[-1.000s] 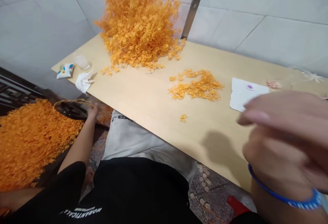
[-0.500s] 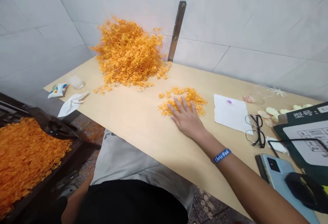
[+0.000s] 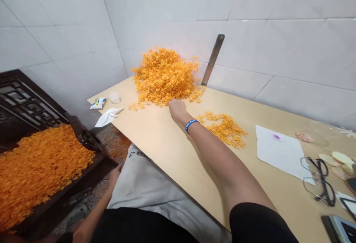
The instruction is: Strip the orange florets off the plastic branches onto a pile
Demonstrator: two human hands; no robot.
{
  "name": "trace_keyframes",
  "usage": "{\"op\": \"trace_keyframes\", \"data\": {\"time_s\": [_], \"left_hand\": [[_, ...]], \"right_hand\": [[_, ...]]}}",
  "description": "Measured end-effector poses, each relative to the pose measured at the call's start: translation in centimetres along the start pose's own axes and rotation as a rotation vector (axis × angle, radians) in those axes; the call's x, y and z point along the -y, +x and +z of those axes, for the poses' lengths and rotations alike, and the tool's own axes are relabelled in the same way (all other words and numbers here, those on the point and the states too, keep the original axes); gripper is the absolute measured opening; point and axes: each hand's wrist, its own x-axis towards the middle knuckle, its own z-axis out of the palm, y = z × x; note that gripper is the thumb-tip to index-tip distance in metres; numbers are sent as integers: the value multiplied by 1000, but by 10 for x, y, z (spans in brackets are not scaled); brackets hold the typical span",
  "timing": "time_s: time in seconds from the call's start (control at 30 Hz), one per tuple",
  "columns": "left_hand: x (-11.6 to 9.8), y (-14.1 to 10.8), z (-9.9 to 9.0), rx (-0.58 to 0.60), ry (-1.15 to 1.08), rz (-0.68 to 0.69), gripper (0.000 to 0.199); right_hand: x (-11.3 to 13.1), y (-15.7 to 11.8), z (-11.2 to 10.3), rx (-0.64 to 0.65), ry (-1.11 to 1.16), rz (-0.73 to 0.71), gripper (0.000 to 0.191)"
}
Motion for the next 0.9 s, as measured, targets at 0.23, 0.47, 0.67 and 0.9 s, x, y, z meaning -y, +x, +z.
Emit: {"op": "trace_keyframes", "data": {"time_s": [0.23,0.47,0.67,0.9], "left_hand": [[-82,59,-75,-626,-306,338,36],[-251,153,-46,-110,175,848,62],[-260,192,-10,8,241,730,59],[-259,193,-6,-4,149,725,54]], "right_hand": [[-6,20,-54,-156,115,37,28],[12,-35,-25,-227,420,-50,23],[46,-115,-8,-334,655,-313,20],[44,-193,-46,-235,872,-542,23]]}}
